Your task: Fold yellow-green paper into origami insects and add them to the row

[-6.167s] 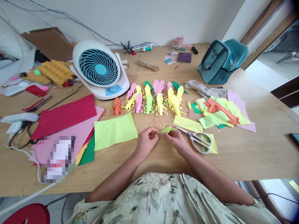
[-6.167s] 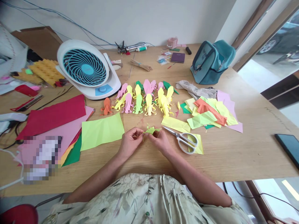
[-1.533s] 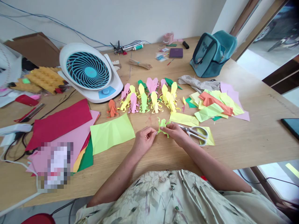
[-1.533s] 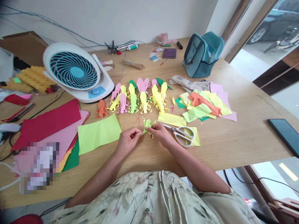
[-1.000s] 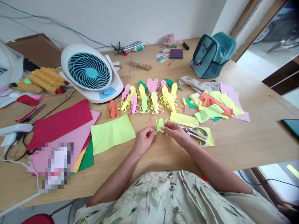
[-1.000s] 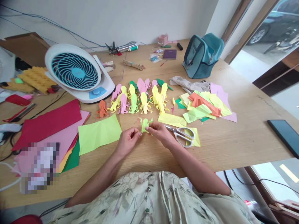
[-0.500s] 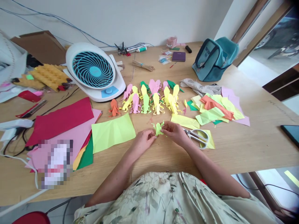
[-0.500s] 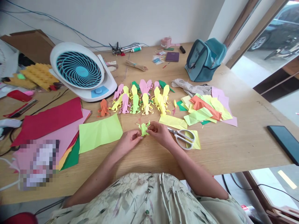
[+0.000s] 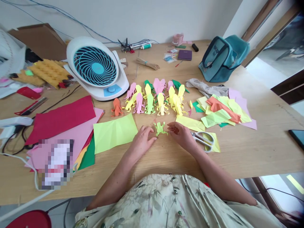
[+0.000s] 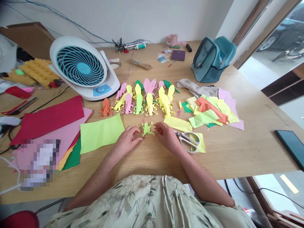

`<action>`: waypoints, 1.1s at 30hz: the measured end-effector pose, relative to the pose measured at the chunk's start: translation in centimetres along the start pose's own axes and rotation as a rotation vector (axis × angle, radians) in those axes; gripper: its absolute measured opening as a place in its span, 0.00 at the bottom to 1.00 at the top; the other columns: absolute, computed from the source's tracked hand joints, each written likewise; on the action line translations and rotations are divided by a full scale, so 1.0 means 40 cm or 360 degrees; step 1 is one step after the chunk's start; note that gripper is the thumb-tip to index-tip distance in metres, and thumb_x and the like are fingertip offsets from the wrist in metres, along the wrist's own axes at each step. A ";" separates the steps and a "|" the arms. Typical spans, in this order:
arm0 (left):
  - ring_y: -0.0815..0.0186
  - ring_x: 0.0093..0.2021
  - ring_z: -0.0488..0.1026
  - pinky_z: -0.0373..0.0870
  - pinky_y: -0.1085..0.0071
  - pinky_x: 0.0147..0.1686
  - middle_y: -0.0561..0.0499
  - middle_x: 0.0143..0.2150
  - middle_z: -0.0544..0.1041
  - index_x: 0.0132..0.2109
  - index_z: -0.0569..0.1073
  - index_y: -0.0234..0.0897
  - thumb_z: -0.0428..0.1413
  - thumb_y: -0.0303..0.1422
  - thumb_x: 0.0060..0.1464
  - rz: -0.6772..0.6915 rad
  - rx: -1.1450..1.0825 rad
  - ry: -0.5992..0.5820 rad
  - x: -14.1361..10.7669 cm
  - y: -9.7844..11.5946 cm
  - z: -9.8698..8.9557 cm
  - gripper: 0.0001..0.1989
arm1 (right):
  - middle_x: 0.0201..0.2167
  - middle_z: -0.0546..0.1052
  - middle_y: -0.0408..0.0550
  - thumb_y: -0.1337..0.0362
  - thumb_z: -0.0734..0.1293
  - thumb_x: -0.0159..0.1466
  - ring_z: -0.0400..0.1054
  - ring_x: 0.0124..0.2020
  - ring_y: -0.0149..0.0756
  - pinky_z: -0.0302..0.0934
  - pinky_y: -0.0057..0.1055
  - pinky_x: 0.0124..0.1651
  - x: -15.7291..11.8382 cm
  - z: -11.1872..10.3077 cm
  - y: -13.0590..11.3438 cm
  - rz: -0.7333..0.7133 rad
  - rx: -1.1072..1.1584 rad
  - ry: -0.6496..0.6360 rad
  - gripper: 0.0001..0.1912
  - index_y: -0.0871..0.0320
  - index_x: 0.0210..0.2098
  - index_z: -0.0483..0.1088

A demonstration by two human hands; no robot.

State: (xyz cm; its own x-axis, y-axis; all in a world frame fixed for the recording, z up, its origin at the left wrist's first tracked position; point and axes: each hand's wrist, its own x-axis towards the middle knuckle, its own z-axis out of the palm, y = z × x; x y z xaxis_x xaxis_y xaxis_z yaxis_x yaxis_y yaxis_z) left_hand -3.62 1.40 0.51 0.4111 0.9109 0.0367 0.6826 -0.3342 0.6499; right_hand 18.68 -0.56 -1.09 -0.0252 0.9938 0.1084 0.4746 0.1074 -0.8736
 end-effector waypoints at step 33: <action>0.69 0.22 0.72 0.69 0.74 0.24 0.53 0.24 0.76 0.40 0.78 0.35 0.57 0.34 0.55 -0.0450 -0.0774 0.0104 0.041 0.006 0.051 0.09 | 0.37 0.77 0.48 0.74 0.65 0.58 0.70 0.31 0.34 0.64 0.32 0.38 -0.010 0.042 -0.026 -0.0061 -0.0260 -0.0043 0.13 0.57 0.42 0.72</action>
State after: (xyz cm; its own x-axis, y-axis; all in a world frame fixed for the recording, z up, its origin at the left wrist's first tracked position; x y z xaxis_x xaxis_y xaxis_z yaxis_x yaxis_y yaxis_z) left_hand -1.54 2.31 -0.82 0.2041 0.9670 -0.1527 0.3973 0.0607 0.9157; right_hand 16.72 -1.02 -1.03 -0.0687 0.9897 0.1257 0.6096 0.1414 -0.7800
